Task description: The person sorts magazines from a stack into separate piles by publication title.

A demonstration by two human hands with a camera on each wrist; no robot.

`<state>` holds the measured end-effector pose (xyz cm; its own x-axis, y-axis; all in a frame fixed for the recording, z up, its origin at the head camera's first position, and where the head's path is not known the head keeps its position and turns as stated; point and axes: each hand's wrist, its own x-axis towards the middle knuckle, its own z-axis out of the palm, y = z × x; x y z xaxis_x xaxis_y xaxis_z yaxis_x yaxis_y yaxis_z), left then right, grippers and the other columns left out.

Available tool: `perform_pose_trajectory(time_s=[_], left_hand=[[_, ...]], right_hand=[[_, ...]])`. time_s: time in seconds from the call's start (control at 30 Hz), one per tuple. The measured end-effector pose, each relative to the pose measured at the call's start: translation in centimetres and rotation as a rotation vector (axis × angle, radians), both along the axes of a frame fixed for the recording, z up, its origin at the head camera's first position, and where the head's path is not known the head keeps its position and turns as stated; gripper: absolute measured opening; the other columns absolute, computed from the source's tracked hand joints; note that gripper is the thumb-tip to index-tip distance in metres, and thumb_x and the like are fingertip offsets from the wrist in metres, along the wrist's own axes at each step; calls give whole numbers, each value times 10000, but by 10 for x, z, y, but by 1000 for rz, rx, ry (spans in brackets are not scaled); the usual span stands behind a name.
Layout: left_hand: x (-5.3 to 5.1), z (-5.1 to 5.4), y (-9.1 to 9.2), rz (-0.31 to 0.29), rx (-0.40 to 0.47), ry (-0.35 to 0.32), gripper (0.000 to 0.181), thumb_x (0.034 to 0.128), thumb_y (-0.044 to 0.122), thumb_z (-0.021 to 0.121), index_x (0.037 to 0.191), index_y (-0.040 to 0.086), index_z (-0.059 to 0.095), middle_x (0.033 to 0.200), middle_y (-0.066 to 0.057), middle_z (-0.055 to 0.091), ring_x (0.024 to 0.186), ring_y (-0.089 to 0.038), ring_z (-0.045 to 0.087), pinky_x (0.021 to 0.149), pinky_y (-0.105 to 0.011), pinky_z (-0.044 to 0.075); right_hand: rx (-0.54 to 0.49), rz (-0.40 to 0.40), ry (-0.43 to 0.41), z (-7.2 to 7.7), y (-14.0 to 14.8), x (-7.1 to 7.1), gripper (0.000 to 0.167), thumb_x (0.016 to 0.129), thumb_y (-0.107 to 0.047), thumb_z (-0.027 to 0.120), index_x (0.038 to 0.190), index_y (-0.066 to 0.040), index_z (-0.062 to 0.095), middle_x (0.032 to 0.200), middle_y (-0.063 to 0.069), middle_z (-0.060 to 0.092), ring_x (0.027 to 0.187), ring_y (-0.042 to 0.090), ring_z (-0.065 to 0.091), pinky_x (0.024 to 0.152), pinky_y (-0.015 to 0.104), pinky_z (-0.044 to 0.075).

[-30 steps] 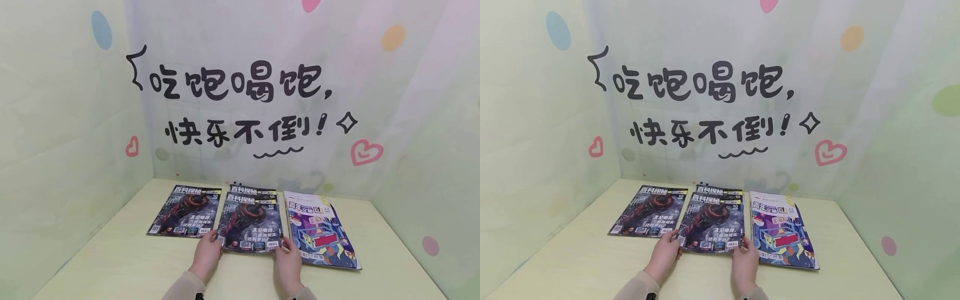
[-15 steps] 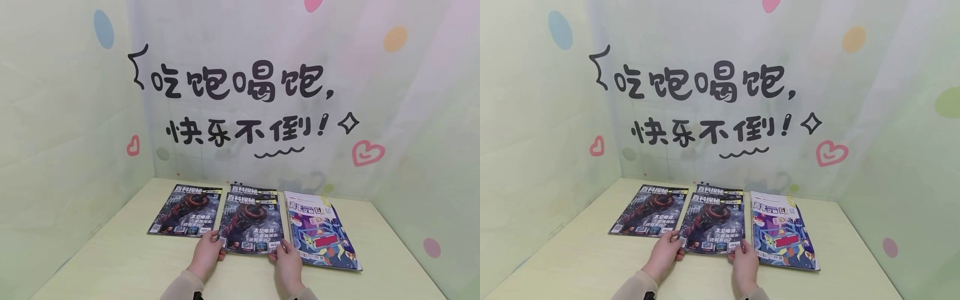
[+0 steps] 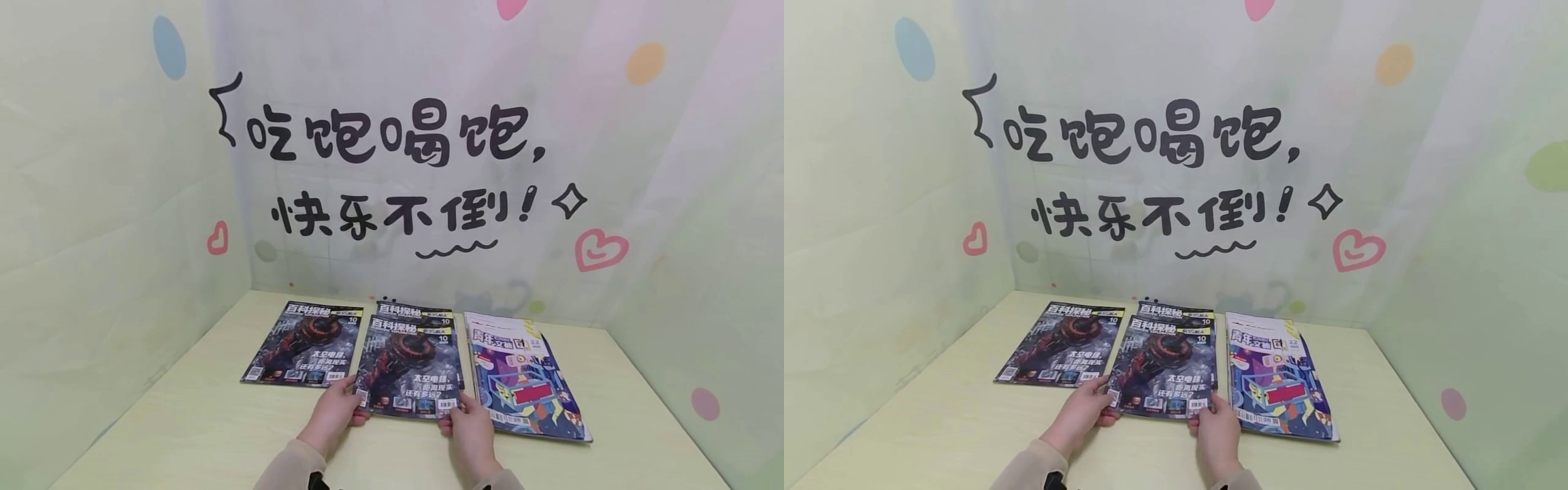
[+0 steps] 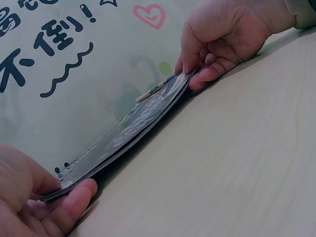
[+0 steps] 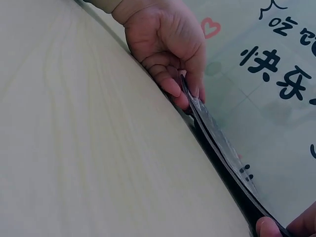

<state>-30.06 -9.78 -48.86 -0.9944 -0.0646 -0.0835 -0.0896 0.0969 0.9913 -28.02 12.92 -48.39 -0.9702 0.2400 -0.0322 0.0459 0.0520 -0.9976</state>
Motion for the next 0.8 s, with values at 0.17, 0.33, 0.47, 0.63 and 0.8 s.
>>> perform_pose_trajectory(time_s=[0.17, 0.33, 0.47, 0.63, 0.8], left_hand=[[0, 2, 1, -15, 16, -14, 569, 915, -29, 448, 1444, -122, 261, 1266, -412, 452, 643, -197, 663, 575, -316, 573], [1, 3, 1, -4, 20, -31, 560, 921, -47, 430, 1448, -118, 253, 1260, -409, 455, 627, -190, 656, 563, -306, 567], [1, 3, 1, -2, 29, -37, 566, 914, -70, 419, 1452, -113, 248, 1306, -422, 403, 627, -185, 649, 561, -300, 565], [0, 1, -1, -13, 66, -16, 572, 903, -97, 417, 1447, -121, 243, 1275, -423, 428, 625, -187, 642, 569, -296, 567], [0, 0, -2, -13, 121, 5, 567, 901, -112, 420, 1440, -130, 246, 1161, -367, 527, 602, -173, 635, 551, -275, 559]], right_hand=[[27, 4, -1, 0, 1, 0, 503, 876, 83, 441, 1355, 206, 346, 863, 194, 615, 562, 135, 592, 539, 279, 550], [18, 17, 2, 0, 1, 0, 513, 858, 97, 462, 1343, 218, 349, 816, 167, 622, 567, 129, 590, 541, 261, 543], [-2, 16, 2, 0, 1, 0, 498, 838, 120, 466, 1319, 219, 386, 849, 186, 631, 573, 129, 590, 547, 252, 542], [-47, 4, 9, 0, 1, 2, 493, 839, 133, 463, 1321, 209, 394, 911, 219, 609, 580, 128, 582, 556, 238, 535], [-128, -5, 10, 0, 0, 2, 500, 862, 131, 453, 1346, 209, 355, 882, 184, 560, 589, 121, 564, 563, 220, 520]])
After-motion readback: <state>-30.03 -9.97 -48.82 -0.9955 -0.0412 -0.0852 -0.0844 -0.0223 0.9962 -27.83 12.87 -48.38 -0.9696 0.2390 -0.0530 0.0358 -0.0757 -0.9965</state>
